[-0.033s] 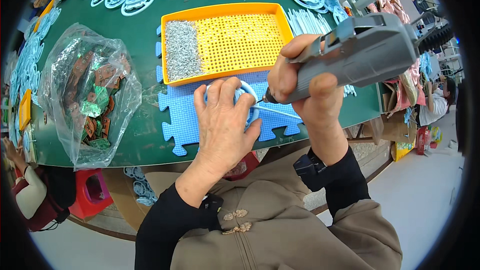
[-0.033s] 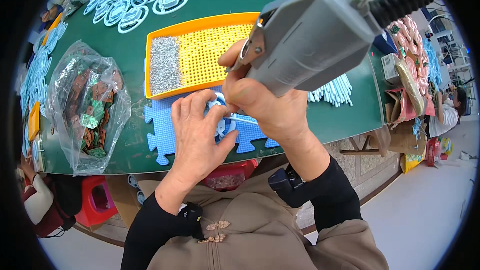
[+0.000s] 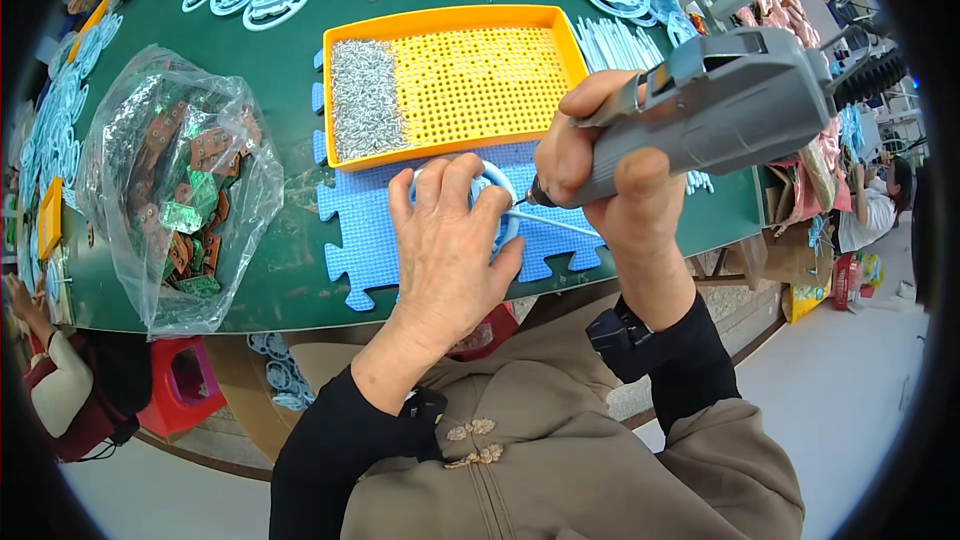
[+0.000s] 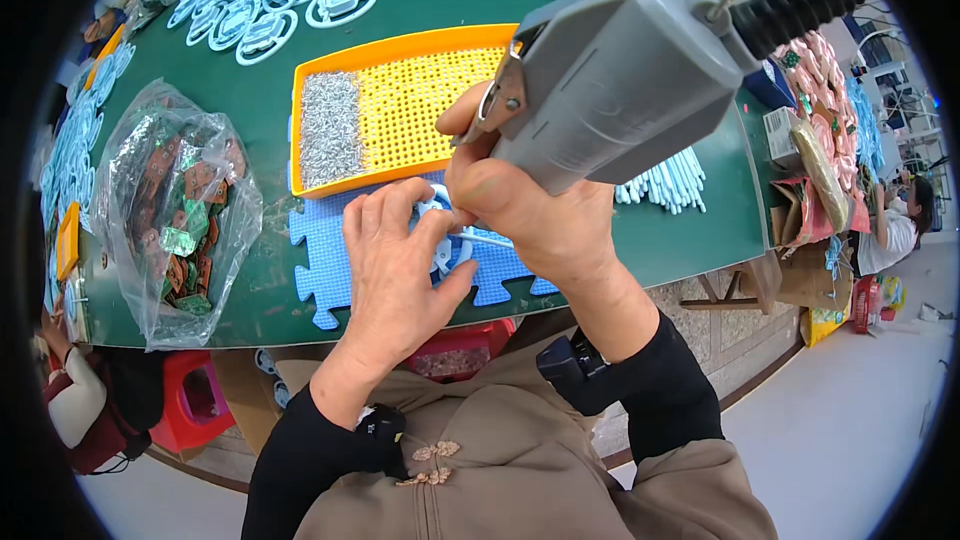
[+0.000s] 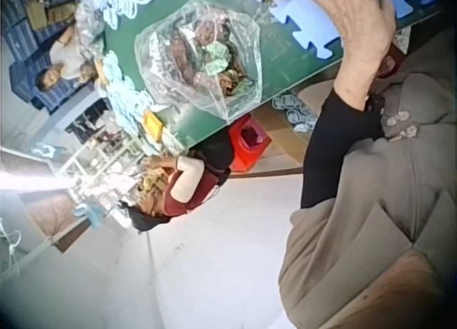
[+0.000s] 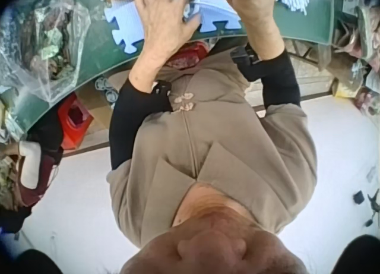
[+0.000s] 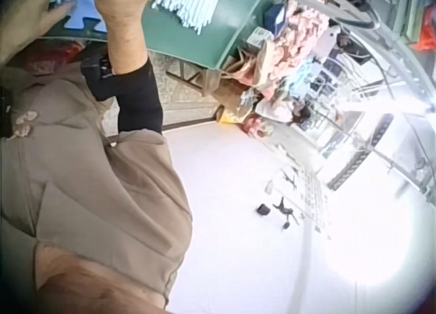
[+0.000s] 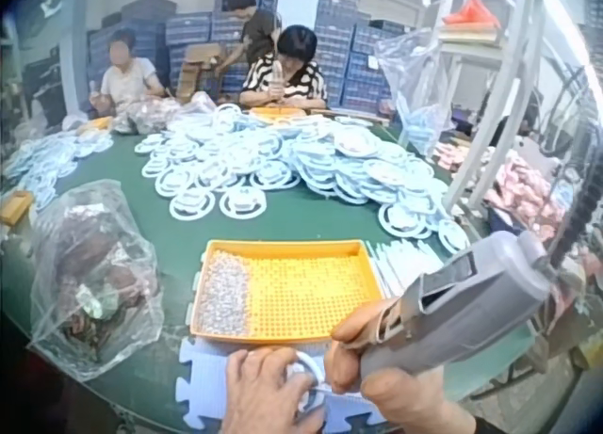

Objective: Assembling plastic toy parts using a power screwdriver on a production line.

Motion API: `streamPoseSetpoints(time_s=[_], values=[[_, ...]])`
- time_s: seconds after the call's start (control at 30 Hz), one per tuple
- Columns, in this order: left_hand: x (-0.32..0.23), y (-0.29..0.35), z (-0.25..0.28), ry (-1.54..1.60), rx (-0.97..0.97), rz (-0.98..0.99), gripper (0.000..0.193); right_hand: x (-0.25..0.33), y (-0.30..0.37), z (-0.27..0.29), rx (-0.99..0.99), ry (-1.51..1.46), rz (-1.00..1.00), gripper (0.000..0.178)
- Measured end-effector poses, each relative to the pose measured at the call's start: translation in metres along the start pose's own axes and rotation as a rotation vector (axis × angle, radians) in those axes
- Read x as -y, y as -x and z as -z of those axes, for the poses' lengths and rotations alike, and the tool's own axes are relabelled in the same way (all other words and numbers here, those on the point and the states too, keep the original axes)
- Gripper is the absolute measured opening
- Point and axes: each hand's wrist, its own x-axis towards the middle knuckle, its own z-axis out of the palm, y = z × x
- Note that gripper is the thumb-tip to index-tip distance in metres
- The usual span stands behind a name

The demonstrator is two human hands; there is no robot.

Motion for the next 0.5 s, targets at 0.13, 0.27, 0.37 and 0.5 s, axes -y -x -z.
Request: streamPoseSetpoints(time_s=[0.13, 0.27, 0.37, 0.5], values=[[0.000, 0.001, 0.002, -0.017, 0.040, 0.011, 0.045, -0.006, 0.003, -0.002, -0.028, -0.012, 0.018, 0.068], [0.001, 0.000, -0.001, -0.005, 0.031, 0.017, 0.055, -0.019, 0.006, -0.002, -0.024, 0.007, 0.071, 0.057], [-0.001, 0.000, 0.001, -0.028, 0.050, 0.023, 0.061, -0.019, 0.003, -0.003, 0.025, 0.001, 0.039, 0.054], [0.001, -0.001, 0.003, -0.042, 0.059, 0.022, 0.054, -0.017, -0.001, -0.003, 0.028, -0.068, -0.002, 0.054]])
